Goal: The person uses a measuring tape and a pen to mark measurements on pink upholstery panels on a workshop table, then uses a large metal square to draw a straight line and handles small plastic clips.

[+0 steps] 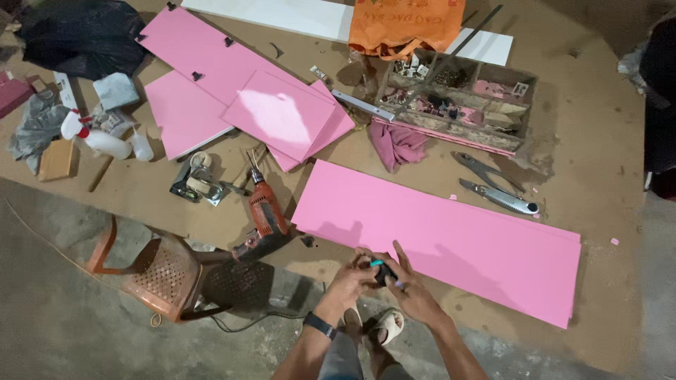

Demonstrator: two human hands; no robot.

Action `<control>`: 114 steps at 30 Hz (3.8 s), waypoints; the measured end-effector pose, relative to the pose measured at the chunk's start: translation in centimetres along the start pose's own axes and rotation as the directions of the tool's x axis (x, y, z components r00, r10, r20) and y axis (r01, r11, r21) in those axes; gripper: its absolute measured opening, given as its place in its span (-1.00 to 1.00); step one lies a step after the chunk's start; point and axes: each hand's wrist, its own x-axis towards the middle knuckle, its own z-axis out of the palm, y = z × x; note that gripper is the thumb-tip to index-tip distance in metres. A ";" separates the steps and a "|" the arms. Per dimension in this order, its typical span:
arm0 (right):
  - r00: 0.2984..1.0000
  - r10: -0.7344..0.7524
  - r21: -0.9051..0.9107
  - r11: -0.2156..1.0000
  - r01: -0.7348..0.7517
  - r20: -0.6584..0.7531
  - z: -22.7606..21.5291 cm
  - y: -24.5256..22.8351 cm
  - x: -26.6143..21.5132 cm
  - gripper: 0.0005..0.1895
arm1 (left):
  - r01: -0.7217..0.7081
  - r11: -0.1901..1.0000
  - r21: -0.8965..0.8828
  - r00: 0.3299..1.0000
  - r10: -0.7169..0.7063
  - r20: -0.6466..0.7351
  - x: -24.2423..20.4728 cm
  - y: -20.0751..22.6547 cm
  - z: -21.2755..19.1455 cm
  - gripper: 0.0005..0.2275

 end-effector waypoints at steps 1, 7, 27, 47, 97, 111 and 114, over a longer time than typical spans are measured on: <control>1.000 0.002 0.001 1.000 -0.002 -0.002 0.3 -0.6 0.9 -0.32 | 0.003 1.000 0.000 1.000 -0.003 0.001 1.0 0.1 0.0 -0.81; 0.948 -0.138 0.037 0.987 0.155 -0.287 1.4 4.1 8.1 -0.39 | -0.138 0.988 0.068 0.967 0.149 -0.207 3.9 3.2 -0.3 -0.81; 0.866 -0.192 -0.640 0.748 -0.175 -0.462 -14.5 18.3 0.6 -0.34 | -0.150 0.367 0.918 0.384 0.877 -0.288 20.6 13.1 -16.2 -0.86; 0.832 -0.057 -0.492 0.828 -0.269 -0.551 -13.1 18.0 0.0 -0.45 | -0.541 -0.445 0.713 0.701 0.230 0.675 14.4 -1.7 5.3 -0.35; 0.689 -0.061 0.104 0.975 0.195 -0.723 -7.1 11.9 13.3 -0.90 | -0.303 -0.683 0.665 0.584 0.418 0.696 17.0 -10.7 7.4 -0.47; 0.597 -0.120 0.013 0.977 0.214 -0.793 -6.7 16.8 14.5 -0.88 | -0.413 -0.551 0.726 0.522 0.510 0.684 17.8 -10.8 7.1 -0.39; 0.610 -0.139 0.002 0.974 0.225 -0.780 -6.5 14.4 13.5 -0.90 | -0.351 -0.612 0.708 0.538 0.487 0.688 17.5 -11.2 7.2 -0.43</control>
